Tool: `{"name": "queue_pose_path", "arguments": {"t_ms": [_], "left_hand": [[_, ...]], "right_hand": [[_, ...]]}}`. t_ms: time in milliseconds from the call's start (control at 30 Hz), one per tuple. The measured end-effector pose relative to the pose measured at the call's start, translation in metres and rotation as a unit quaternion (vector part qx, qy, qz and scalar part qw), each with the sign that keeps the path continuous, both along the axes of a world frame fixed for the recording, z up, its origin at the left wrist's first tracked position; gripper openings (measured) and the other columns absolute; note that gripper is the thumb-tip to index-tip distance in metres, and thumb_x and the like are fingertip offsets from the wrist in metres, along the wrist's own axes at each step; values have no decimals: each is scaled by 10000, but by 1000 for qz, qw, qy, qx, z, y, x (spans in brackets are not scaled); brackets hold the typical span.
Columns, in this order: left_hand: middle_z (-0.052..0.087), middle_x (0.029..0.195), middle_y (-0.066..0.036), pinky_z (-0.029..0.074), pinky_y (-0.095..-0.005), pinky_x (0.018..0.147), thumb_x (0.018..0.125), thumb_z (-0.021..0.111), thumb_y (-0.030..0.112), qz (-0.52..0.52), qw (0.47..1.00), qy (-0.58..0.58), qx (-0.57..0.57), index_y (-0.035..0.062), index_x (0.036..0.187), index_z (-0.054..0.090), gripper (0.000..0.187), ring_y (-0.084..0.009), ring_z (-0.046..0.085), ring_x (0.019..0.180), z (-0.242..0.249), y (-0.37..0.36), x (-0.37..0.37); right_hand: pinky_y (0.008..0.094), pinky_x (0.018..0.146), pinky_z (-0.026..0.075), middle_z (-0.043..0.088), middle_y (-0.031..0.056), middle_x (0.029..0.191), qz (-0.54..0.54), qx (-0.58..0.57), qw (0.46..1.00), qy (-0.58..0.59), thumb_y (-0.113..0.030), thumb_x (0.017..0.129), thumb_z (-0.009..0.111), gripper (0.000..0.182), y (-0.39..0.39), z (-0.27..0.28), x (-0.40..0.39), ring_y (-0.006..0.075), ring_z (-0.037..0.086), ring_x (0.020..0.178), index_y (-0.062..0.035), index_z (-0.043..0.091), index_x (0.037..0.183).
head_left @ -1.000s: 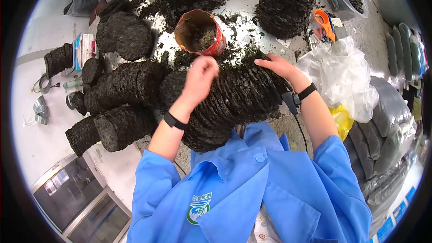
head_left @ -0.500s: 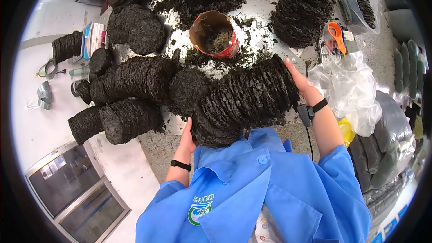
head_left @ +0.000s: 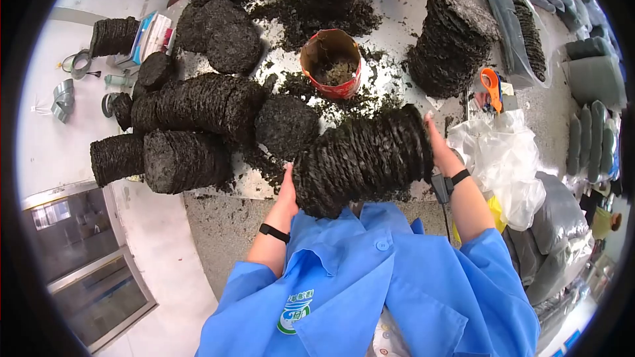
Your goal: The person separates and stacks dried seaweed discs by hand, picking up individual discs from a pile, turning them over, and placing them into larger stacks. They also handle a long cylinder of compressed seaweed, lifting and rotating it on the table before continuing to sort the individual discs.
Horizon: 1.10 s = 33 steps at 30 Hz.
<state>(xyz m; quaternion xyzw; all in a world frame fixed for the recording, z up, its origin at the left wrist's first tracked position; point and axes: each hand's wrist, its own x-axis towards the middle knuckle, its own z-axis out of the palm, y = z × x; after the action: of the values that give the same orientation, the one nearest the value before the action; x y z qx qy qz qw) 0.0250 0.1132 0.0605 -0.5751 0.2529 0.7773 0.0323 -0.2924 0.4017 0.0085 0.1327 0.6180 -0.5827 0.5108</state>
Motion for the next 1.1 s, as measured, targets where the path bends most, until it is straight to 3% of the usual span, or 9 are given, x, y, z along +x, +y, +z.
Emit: {"name": "queue_pose_path", "arguments": {"t_ms": [267,367,500,633,733,767,867,933,1100], "left_hand": [[580,1423,-115,427,-427,1126,1071,361,489,56,965,194,-168,49,1432,522,591,-267,562,1293,16,-11,62],[629,1355,-102,502,-432,1044,1066,392,468,-30,971,-19,-238,58,1417,532,558,-269,620,1211,-44,-45,87],[704,1203,-100,575,-413,917,1049,438,471,77,996,32,41,50,1331,614,537,-262,698,1026,-67,-14,86],[653,1288,-72,506,-374,1007,1064,428,378,68,992,45,-96,63,1382,561,466,-224,613,1171,-59,26,81],[634,1299,-91,497,-357,1002,1032,509,212,-171,896,122,-391,13,1344,553,373,-214,616,1133,-21,3,92],[644,1271,-140,498,-357,981,1020,523,187,-382,753,-8,-536,-10,1337,540,374,-250,625,1121,-5,-15,90],[664,1206,-198,490,-372,969,1023,506,185,-75,894,-6,-442,-30,1282,577,343,-312,633,1113,-27,-19,85],[701,1097,-163,471,-388,980,1033,476,243,-193,858,-142,-455,-15,1139,680,346,-265,641,1082,-84,-21,96],[638,1262,-101,444,-355,1045,1038,403,314,64,989,58,-124,62,1316,582,416,-222,593,1173,-65,20,82]], "right_hand": [[376,1220,268,381,135,1587,-62,-237,957,156,-521,1074,371,675,27,64,23,237,373,1451,-42,345,1549],[377,1185,332,493,126,1509,-91,-137,973,159,-493,1083,353,618,35,29,28,239,467,1381,-41,439,1496],[380,1063,469,649,86,1335,-64,-78,994,-37,-464,1086,336,565,41,11,58,226,606,1217,-57,545,1419],[390,1073,469,615,87,1384,-67,-97,992,-38,-455,1088,340,563,37,-16,88,242,587,1247,-59,527,1440],[375,1138,414,537,104,1476,-61,-397,907,-125,-416,1073,408,577,89,-42,61,245,553,1292,-46,427,1516],[376,1132,418,544,100,1467,-47,-414,902,-109,-381,1069,418,556,88,-31,54,239,555,1289,-46,428,1512],[383,1081,455,583,92,1411,-114,-190,975,7,-333,1066,432,504,59,24,58,220,576,1251,-41,461,1475],[374,1039,479,601,87,1380,-64,-63,996,-6,-386,1060,446,519,54,-3,62,202,595,1208,-36,487,1441],[394,1090,439,554,104,1452,-114,-7,989,-95,-423,1085,380,572,35,37,108,236,568,1262,-38,422,1506]]}}
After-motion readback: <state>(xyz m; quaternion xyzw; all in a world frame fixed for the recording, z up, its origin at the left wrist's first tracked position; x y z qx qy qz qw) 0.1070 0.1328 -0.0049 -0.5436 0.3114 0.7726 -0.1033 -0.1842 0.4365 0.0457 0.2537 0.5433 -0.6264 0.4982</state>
